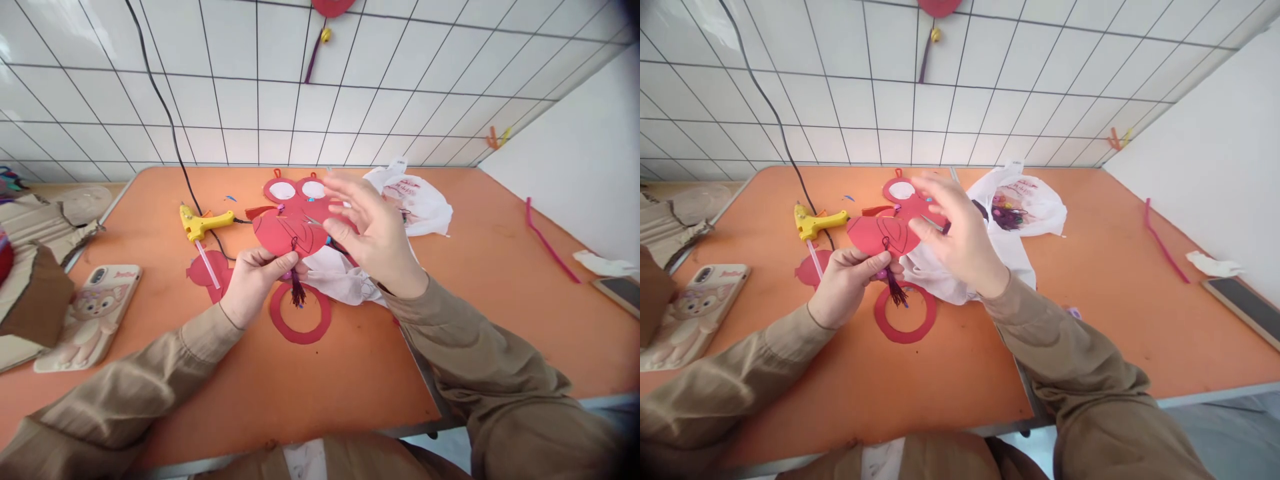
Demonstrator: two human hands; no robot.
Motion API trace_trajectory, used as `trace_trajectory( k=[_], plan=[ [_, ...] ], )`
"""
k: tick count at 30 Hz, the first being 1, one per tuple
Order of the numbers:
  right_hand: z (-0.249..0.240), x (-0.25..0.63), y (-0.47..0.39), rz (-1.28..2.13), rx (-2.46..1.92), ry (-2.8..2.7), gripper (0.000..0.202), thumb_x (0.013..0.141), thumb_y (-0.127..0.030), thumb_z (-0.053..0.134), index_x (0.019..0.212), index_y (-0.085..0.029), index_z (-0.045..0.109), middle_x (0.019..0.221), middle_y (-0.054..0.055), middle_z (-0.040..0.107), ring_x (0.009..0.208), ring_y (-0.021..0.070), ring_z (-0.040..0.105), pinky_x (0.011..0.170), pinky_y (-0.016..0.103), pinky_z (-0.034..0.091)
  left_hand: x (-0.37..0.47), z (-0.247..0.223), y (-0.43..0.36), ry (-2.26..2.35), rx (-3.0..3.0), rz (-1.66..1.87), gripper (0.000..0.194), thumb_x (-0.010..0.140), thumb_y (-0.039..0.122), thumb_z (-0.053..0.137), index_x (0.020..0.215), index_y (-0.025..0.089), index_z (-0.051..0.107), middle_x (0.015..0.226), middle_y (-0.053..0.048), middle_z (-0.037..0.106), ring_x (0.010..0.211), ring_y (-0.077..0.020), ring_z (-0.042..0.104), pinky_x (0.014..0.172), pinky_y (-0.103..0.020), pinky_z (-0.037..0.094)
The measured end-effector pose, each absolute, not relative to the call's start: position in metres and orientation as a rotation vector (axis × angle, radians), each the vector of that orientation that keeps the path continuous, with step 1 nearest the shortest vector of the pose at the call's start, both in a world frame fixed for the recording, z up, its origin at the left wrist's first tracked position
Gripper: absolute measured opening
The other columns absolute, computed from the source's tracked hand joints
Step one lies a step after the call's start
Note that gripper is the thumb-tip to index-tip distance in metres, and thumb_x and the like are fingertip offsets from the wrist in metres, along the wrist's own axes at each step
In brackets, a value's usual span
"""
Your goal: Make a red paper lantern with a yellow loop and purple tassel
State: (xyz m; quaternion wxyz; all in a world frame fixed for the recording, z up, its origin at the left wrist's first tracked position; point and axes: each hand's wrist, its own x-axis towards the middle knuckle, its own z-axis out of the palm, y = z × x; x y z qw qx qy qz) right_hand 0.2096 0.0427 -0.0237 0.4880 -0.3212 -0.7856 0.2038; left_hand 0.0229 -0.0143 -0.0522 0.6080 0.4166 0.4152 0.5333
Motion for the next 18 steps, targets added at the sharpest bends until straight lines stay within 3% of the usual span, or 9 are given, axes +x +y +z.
trace_trajectory(
  k=[2, 7, 9, 12, 18],
  plan=[
    [-0.03, 0.212, 0.05, 0.727, -0.867, -1.738, 0.043, 0.092, -0.039, 0.06, 0.134, -0.036, 0.053, 0.136, 0.007, 0.059, 0.115, 0.0249, 0.065, 0.086, 0.038, 0.062, 0.02, -0.052, -0.013, 0.945, 0.991, 1.248, 0.019, 0.073, 0.034, 0.079, 0.071, 0.016, 0.076, 0.07, -0.006, 0.076, 0.064, -0.0181, 0.07, 0.068, -0.031, 0.056],
    [-0.03, 0.211, 0.052, 1.487, -0.96, -1.587, 0.062, 0.093, -0.059, 0.05, 0.143, -0.024, 0.042, 0.093, 0.007, 0.075, 0.076, 0.0233, 0.074, 0.063, 0.037, 0.062, 0.017, -0.053, -0.009, 0.908, 1.009, 1.287, 0.017, 0.076, 0.032, 0.077, 0.069, 0.016, 0.075, 0.07, -0.005, 0.076, 0.065, -0.0175, 0.07, 0.066, -0.029, 0.054],
    [-0.028, 0.204, 0.045, 1.635, -0.929, -1.516, 0.066, 0.09, -0.055, 0.057, 0.144, -0.02, 0.04, 0.094, 0.007, 0.074, 0.077, 0.0226, 0.073, 0.066, 0.038, 0.062, 0.017, -0.053, -0.009, 0.897, 1.003, 1.284, 0.016, 0.076, 0.031, 0.077, 0.069, 0.016, 0.075, 0.069, -0.005, 0.076, 0.064, -0.0166, 0.07, 0.066, -0.028, 0.055],
    [-0.029, 0.192, 0.036, 1.601, -0.907, -1.404, 0.062, 0.081, -0.035, 0.072, 0.136, -0.019, 0.049, 0.099, 0.006, 0.073, 0.081, 0.0205, 0.071, 0.072, 0.038, 0.062, 0.019, -0.052, -0.01, 0.917, 1.004, 1.267, 0.015, 0.074, 0.031, 0.078, 0.072, 0.016, 0.076, 0.068, -0.005, 0.075, 0.062, -0.0157, 0.069, 0.065, -0.027, 0.055],
    [-0.033, 0.185, 0.027, 1.609, -0.915, -1.364, 0.058, 0.079, -0.024, 0.071, 0.133, -0.02, 0.053, 0.084, 0.001, 0.071, 0.07, 0.0174, 0.067, 0.07, 0.038, 0.06, 0.02, -0.049, -0.01, 0.97, 1.004, 1.226, 0.019, 0.069, 0.033, 0.081, 0.07, 0.015, 0.077, 0.066, -0.006, 0.075, 0.061, -0.0153, 0.067, 0.061, -0.026, 0.054]
  ],
)
